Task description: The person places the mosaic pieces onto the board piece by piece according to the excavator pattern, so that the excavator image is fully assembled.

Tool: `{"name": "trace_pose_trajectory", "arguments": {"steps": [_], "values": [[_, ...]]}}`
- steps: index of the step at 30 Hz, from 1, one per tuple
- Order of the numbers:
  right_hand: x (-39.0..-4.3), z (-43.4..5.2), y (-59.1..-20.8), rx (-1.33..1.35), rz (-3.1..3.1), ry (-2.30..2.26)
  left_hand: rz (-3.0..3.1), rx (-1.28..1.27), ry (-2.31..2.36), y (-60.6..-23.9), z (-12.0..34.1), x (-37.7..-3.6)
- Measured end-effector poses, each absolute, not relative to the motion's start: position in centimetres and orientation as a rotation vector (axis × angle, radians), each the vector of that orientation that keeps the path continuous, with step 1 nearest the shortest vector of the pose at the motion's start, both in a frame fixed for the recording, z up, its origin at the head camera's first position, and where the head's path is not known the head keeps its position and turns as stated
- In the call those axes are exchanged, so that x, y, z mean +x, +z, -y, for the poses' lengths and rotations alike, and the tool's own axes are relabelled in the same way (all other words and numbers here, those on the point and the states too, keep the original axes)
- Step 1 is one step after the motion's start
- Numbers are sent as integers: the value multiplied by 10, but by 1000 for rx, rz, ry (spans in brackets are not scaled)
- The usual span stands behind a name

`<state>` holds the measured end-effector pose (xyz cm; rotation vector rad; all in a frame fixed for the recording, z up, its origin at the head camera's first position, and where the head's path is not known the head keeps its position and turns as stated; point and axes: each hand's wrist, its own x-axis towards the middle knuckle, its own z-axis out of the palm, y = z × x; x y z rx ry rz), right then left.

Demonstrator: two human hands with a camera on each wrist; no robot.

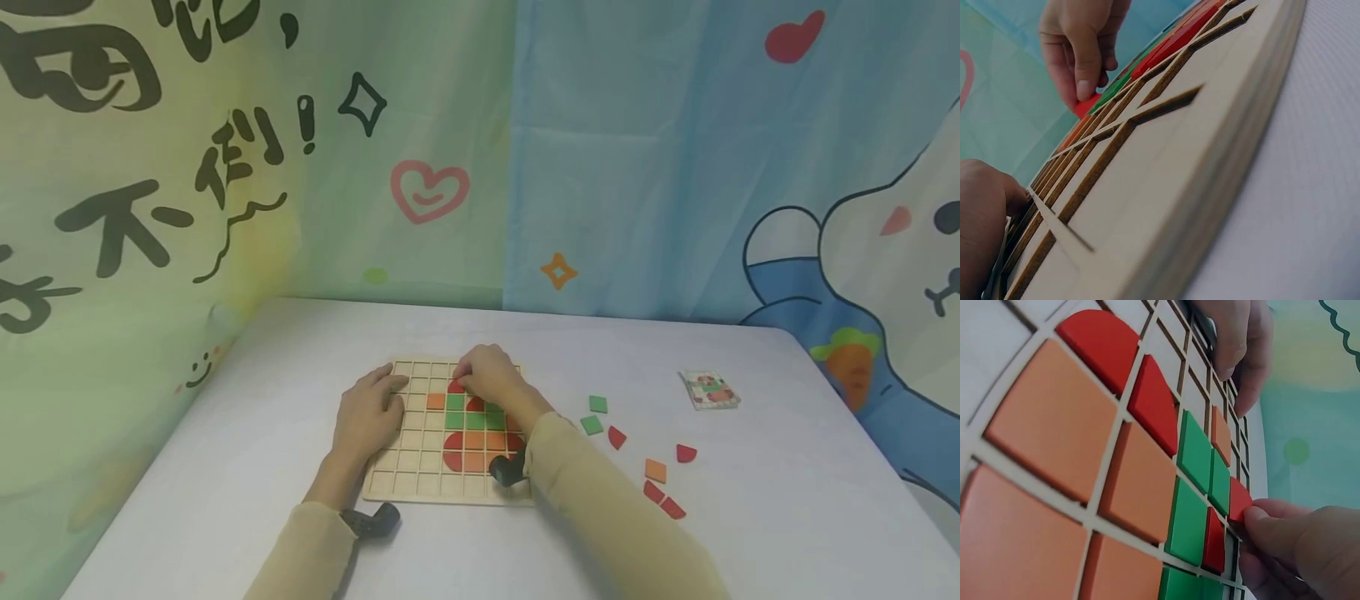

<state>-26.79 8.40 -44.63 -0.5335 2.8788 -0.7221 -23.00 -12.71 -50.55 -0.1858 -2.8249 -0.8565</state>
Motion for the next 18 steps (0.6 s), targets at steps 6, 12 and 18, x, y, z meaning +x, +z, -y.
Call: {"name": "trace_pose_trajectory", "arguments": {"steps": [6,12,18], "values": [[-269,-79,-447,-482,-2894,-695,2816,-194,-862,-505,129,-230],[-267,-70,-451,-534,-2835,-760,2822,-192,-851,-503,130,-229],[-265,-79,-456,-577,-2855,-796,2826,-183,-874,-502,128,-229]]}}
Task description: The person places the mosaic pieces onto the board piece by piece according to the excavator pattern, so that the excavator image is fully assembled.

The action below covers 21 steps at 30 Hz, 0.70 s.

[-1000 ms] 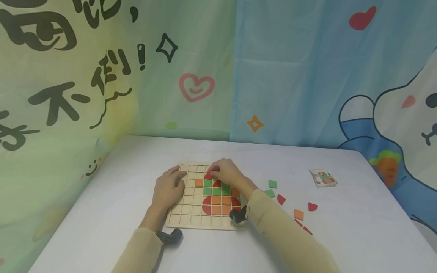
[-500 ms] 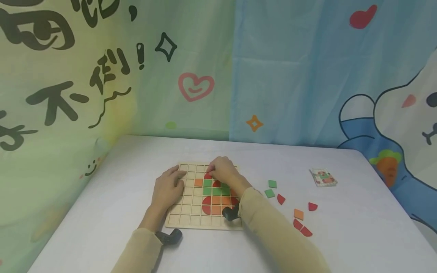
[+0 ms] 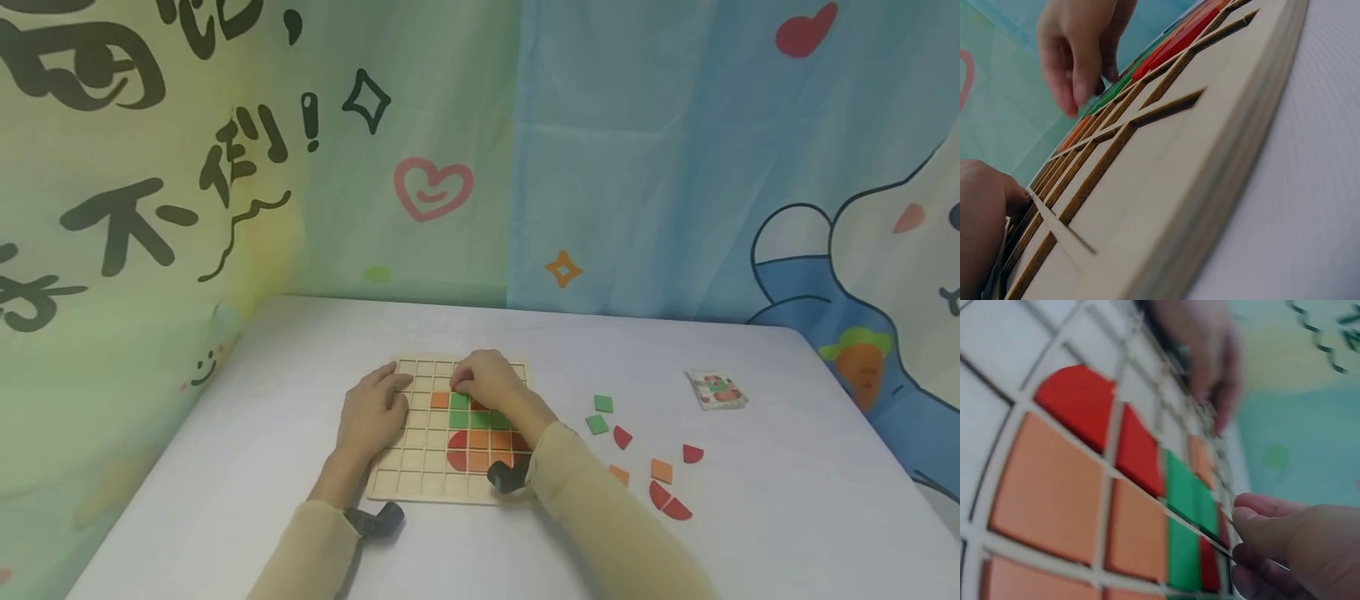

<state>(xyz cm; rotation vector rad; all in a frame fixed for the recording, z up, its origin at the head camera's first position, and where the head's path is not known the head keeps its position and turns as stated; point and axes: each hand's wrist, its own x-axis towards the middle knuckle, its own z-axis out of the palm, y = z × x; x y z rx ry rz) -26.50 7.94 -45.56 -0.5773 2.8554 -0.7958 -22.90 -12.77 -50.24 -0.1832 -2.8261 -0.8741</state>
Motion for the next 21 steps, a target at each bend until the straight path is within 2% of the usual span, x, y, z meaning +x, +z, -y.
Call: {"name": "trace_pose_trajectory", "arguments": {"steps": [7,15,21], "values": [[-253,-134,-443,-502,-2819,-896,2840,-168,-861,-504,127,-229],[-230,-220,-423,-210,-2755,-852,2835,-174,-865,-505,128,-229],[-207,-273,-426,-192,-2725,-864,2830,-185,-872,-504,127,-229]]}}
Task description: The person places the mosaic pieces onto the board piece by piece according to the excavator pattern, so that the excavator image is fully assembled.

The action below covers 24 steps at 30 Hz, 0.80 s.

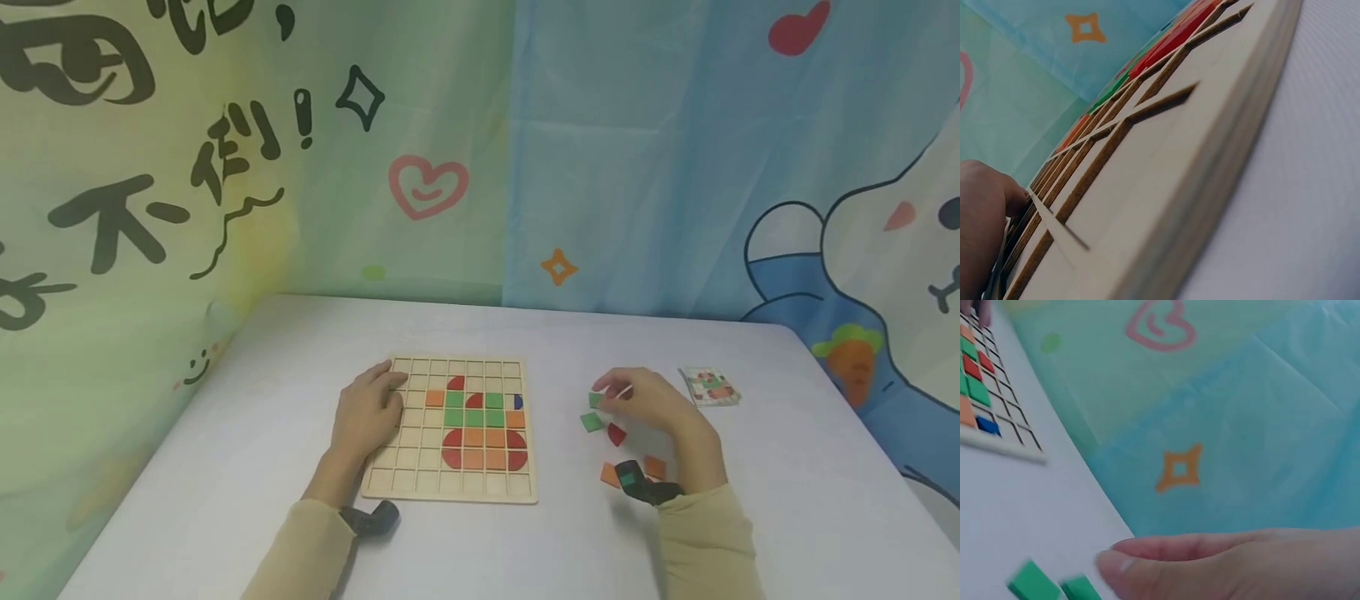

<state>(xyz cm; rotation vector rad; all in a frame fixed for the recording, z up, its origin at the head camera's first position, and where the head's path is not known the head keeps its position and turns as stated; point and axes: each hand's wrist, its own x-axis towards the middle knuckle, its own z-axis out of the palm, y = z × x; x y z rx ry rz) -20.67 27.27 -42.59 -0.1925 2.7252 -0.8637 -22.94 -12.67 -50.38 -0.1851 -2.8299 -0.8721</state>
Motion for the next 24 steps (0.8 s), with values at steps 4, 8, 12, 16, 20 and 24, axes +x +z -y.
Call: {"name": "trace_pose_trajectory", "arguments": {"steps": [4,8,12,16,20,24], "values": [[-194,-290,-426,-161,-2673,-874,2825,-195,-877,-504,127,-230],[-189,-295,-428,-157,-2605,-872,2827,-184,-875,-504,128,-229],[-186,-296,-433,-139,-2571,-823,2822,-189,-876,-504,128,-229],[-180,-294,-436,-59,-2531,-779,2820,-212,-872,-505,127,-230],[-175,-290,-436,-30,-2477,-741,2820,-198,-860,-505,128,-230],[-173,-284,-433,-78,-2497,-697,2820,-199,-863,-505,129,-230]]}}
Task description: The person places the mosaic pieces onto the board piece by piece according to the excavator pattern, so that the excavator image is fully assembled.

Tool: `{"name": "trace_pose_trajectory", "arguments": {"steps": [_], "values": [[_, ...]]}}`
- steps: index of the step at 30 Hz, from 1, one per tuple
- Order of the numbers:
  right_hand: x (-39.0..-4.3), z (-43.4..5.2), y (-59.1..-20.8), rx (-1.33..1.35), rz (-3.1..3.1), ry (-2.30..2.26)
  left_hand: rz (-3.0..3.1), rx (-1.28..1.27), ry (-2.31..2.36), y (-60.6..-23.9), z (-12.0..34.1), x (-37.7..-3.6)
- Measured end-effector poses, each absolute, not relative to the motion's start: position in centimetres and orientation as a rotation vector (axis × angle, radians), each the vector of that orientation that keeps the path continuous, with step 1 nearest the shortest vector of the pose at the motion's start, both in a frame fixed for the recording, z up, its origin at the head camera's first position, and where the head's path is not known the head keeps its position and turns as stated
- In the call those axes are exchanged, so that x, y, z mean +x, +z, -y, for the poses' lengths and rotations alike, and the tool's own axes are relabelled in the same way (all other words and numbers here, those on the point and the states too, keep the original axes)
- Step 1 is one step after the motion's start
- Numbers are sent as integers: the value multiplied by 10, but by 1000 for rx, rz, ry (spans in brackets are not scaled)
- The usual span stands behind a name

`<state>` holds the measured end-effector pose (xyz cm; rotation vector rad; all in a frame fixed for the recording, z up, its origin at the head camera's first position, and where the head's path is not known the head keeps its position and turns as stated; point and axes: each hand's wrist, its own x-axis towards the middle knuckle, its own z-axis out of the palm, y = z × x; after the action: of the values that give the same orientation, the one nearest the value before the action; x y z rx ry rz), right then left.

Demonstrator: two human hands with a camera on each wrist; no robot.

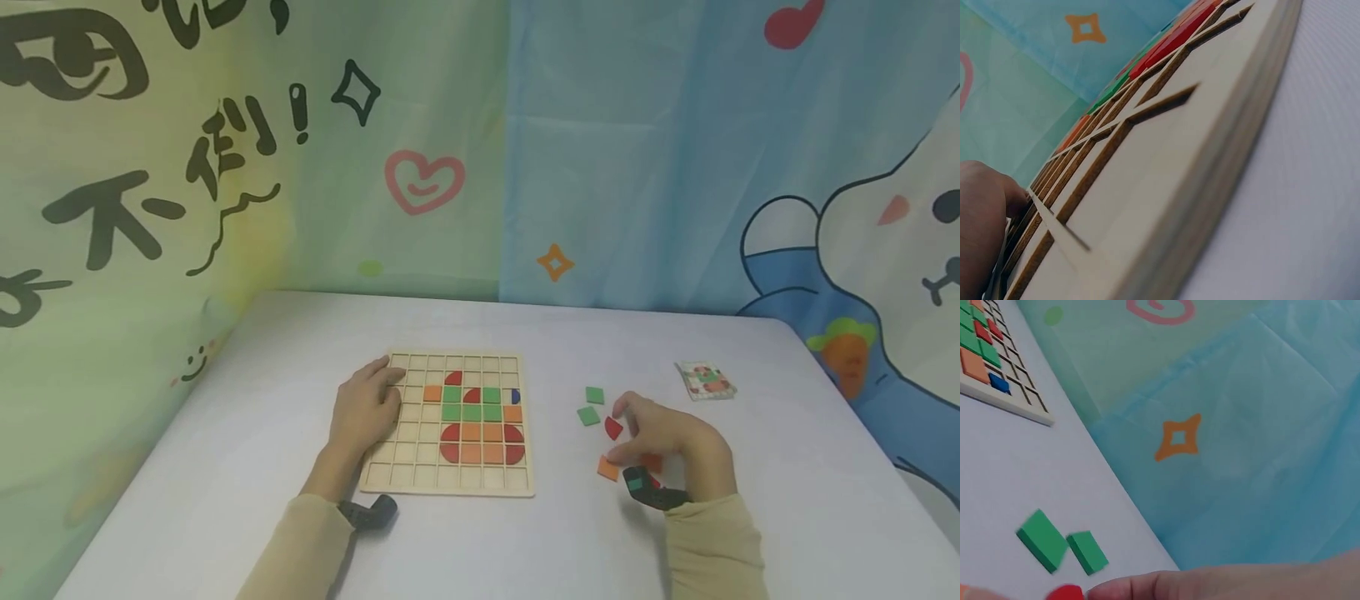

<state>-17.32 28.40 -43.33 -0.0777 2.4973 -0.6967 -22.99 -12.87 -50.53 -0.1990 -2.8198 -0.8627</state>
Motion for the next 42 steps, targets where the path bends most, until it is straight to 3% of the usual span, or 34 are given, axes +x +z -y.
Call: {"name": "trace_pose_trajectory", "arguments": {"steps": [10,31,42], "values": [[-174,-266,-435,90,-2532,-591,2841,-194,-867,-505,129,-231],[-188,-221,-447,121,-2894,-519,2855,-187,-872,-502,127,-229],[-188,-204,-444,-42,-2842,-422,2861,-195,-872,-501,128,-228]]}}
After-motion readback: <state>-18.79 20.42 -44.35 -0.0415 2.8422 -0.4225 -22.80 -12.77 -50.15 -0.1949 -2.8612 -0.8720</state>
